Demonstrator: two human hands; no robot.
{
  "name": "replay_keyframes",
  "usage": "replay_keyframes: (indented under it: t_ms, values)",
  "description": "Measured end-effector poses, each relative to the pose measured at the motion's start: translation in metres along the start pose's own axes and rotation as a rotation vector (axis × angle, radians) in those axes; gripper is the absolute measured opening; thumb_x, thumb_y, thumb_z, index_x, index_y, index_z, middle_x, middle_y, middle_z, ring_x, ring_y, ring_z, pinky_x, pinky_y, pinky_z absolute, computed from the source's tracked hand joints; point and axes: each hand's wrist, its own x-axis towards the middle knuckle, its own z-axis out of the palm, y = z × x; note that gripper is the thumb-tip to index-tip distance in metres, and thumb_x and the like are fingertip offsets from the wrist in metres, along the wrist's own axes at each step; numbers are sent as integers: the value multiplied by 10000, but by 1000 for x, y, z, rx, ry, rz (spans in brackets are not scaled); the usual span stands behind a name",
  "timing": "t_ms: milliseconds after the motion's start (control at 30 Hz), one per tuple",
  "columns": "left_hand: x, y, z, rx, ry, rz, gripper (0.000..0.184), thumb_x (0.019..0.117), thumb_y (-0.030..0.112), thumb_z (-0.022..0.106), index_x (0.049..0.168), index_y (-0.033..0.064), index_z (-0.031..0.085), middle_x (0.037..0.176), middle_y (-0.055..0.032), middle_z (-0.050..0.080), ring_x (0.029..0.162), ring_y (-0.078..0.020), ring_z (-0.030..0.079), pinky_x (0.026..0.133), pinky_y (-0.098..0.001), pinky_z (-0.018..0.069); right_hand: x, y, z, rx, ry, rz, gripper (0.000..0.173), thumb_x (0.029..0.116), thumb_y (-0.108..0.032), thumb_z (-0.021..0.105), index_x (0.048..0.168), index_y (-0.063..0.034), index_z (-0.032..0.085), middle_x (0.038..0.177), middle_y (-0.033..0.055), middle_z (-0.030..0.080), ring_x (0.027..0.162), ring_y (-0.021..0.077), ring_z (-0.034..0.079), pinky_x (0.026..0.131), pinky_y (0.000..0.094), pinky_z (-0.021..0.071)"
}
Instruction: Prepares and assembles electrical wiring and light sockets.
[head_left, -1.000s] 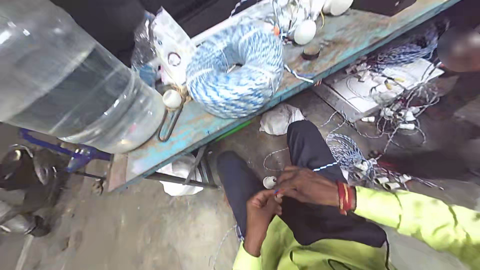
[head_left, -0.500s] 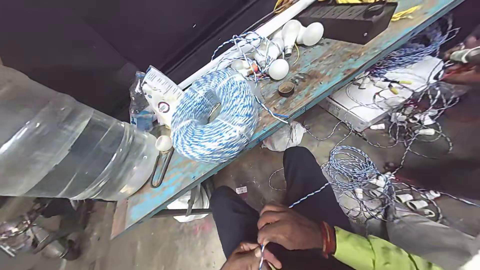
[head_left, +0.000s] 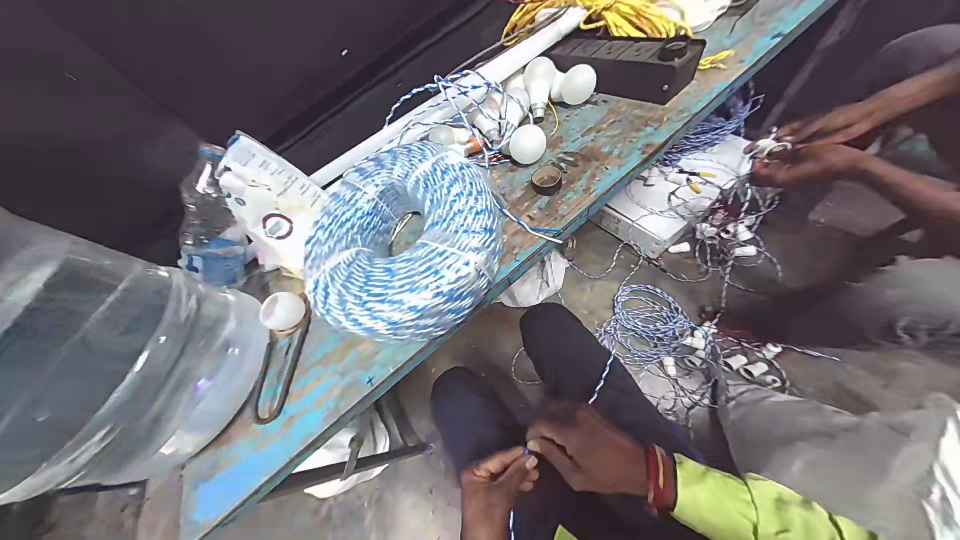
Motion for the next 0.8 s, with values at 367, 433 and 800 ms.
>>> replay_keyframes:
  t_ms: [367,433,800]
  values:
    - [28,-23,23,-65,37,293,144,848,-62,734,976,-29,792,953,-102,788,856,-129,756,826,-297,631,1,2,-13,-333,-9,180,252,983,-319,548,871,-158,706,716,-12,662,722,180,668,688,384,563]
    - [28,-26,31,-169,14,225,136,866,-47,708,958,-6,799,923,-76,789,867,-118,748,844,-295,613,-9,7,-18,-373,-68,118,265,988,-344,565,852,-155,692,708,-8,655,725,187,676,700,393,570]
    - [0,-23,50,72,95,363,122,949,-31,632,988,-46,747,839,-47,767,767,-102,737,764,-288,632,19,-4,-43,63,-793,420,317,1016,-260,609,918,30,690,877,243,683,885,446,676,772,663,506]
